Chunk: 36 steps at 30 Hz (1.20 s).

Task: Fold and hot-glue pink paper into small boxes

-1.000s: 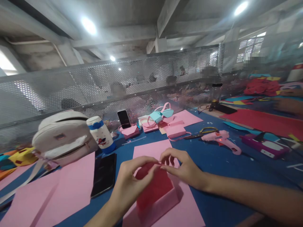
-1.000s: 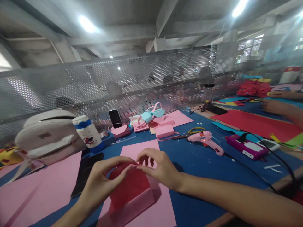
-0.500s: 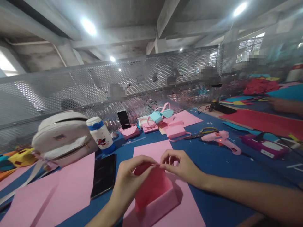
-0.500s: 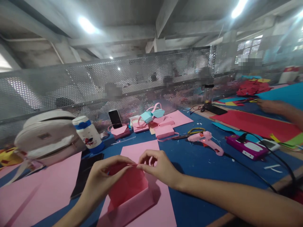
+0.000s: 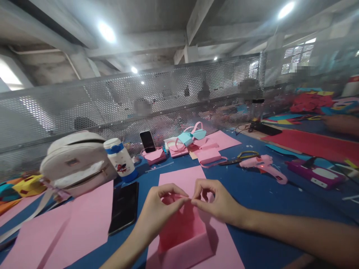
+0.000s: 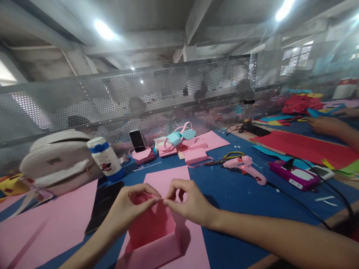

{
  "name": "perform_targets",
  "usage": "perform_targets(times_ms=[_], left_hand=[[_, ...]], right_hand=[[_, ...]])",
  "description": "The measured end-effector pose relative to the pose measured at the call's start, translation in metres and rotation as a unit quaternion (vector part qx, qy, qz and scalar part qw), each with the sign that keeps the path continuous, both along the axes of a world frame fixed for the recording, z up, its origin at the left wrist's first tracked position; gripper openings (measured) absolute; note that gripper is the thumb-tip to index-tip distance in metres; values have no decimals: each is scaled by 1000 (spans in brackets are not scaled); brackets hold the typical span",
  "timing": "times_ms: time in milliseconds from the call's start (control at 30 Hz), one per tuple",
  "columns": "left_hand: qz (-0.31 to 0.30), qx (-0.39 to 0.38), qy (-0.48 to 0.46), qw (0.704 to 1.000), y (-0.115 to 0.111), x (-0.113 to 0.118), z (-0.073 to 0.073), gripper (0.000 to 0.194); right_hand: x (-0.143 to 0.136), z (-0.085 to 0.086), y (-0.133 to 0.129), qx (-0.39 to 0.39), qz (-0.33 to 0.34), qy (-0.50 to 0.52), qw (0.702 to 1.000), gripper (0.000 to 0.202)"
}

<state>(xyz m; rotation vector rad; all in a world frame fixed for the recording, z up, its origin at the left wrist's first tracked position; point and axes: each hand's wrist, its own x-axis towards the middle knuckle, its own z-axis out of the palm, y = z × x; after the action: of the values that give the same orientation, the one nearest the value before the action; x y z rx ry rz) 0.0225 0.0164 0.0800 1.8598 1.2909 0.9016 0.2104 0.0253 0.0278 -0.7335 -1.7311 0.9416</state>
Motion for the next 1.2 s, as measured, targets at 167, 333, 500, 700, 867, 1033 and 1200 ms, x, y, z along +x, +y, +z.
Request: perform_targets(times_ms=[167, 333, 500, 700, 867, 1033, 1200], left_hand=[[-5, -2, 25, 1000, -4, 0, 9, 19], [20, 61, 59, 996, -2, -8, 12, 19], [53, 103, 55, 992, 5, -16, 8, 21], [6, 75, 18, 997, 3, -12, 3, 21], [4, 25, -58, 998, 2, -9, -5, 45], [2, -40, -117, 992, 9, -7, -25, 39], [7, -38, -94, 995, 12, -9, -36, 54]], right_hand=[[-1, 6, 0, 0, 9, 1, 1000, 18], [1, 8, 0, 0, 22, 4, 1000, 18], [3, 5, 4, -15, 1, 0, 1000, 17], [2, 3, 5, -16, 12, 6, 1000, 15], [8, 1, 13, -22, 4, 47, 999, 21], [12, -2, 26, -10, -16, 64, 998, 22], [9, 0, 26, -29, -8, 42, 999, 19]])
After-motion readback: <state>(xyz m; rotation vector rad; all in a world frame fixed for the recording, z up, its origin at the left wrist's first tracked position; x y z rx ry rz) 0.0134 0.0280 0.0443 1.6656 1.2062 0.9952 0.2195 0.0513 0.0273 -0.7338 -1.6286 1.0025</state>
